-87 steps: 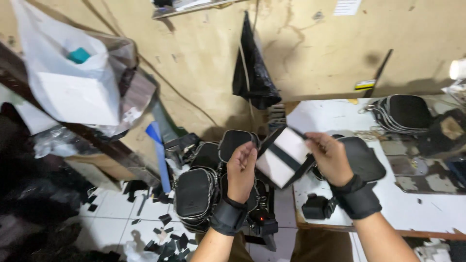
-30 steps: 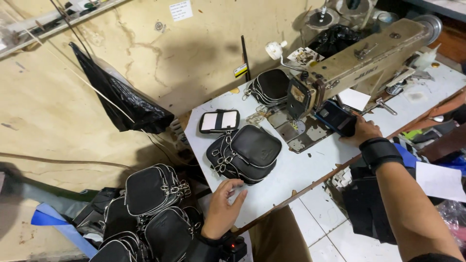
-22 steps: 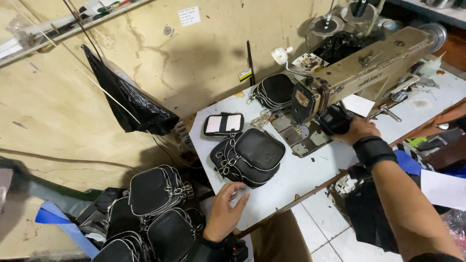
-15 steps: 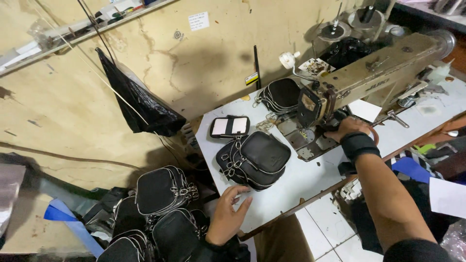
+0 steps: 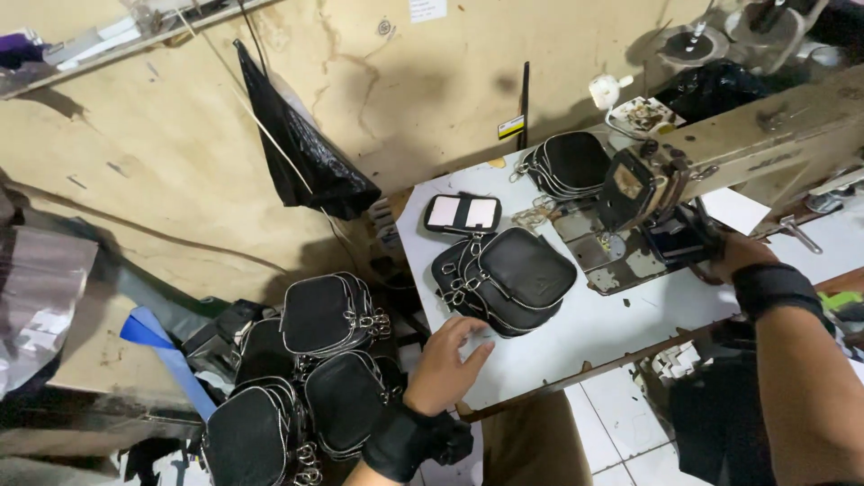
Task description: Trimming excess material and threads from small black pouches using scissors
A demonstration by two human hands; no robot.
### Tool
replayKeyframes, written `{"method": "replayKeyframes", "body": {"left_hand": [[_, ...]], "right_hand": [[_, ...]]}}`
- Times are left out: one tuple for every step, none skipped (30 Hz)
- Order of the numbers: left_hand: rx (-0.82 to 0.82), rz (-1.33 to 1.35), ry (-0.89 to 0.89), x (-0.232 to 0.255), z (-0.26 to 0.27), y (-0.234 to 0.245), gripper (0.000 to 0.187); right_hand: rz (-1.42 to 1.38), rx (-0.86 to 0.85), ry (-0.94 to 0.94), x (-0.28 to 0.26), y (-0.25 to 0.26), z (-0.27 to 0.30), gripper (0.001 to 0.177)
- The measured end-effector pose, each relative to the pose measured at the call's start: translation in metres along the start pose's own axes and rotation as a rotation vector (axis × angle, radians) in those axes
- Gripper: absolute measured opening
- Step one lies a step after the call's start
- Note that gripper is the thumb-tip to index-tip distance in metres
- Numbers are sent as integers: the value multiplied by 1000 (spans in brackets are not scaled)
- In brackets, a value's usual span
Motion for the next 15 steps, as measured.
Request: {"method": "replayKeyframes", "body": {"left_hand": [[6,6,5,-5,-2,-2,30],[1,-5,-37,-10,-7,-6,32],[-2,-15,-78,-13,-12,-11,34],[-18,-10,-87,-12,-15,-13,34],[-22,-28,-110,-10,-18,-16,34],[-25,-51,-132,-8,-20,-16,35],[-39,-50,-140,-8,-21,-18,35],[-38,-52,-136,-7,-21,-19,37],[-37,-54,-132,-8,-22,-20,38],[-46,-54,-136,-8,-22,-21,38],[-42,-57,-132,-8,-22,-21,37],[-34,-59,-125,-9,-21,-21,36],[-39,-59,-126,-6,-20,-20,36],[-54,-50,-72,-3,-19,-19,35],[-68,-42,-18,0,-18,-18,34]], "right_hand": [[7,-1,6,-6,2,2,54],[-27,21,34,-5,4,9,63],[-60,42,61,-4,5,14,75],[-59,41,42,2,-7,3,75],[-41,9,12,10,-20,-9,71],[-27,-23,-16,14,-33,-21,68],[-30,-25,-32,13,-32,-19,68],[-88,-46,-54,10,-31,-19,74],[-148,-66,-76,7,-30,-18,81],[-150,-68,-86,4,-19,-4,81],[-118,-63,-47,0,-8,10,88],[-83,-59,-3,-6,3,23,95],[-85,-61,-8,-9,19,35,95],[-119,-111,-52,-13,35,47,91],[-153,-160,-97,-16,50,59,87]]}}
Point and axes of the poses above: each hand's wrist, its own z-axis away from the middle knuckle, its own y-axis out of the back of the hand, x = y × z, the point moved 1 cm from there along -z, towards the middle knuckle, and after that the axes turned 8 degrees about z, right-handed, at the moved point
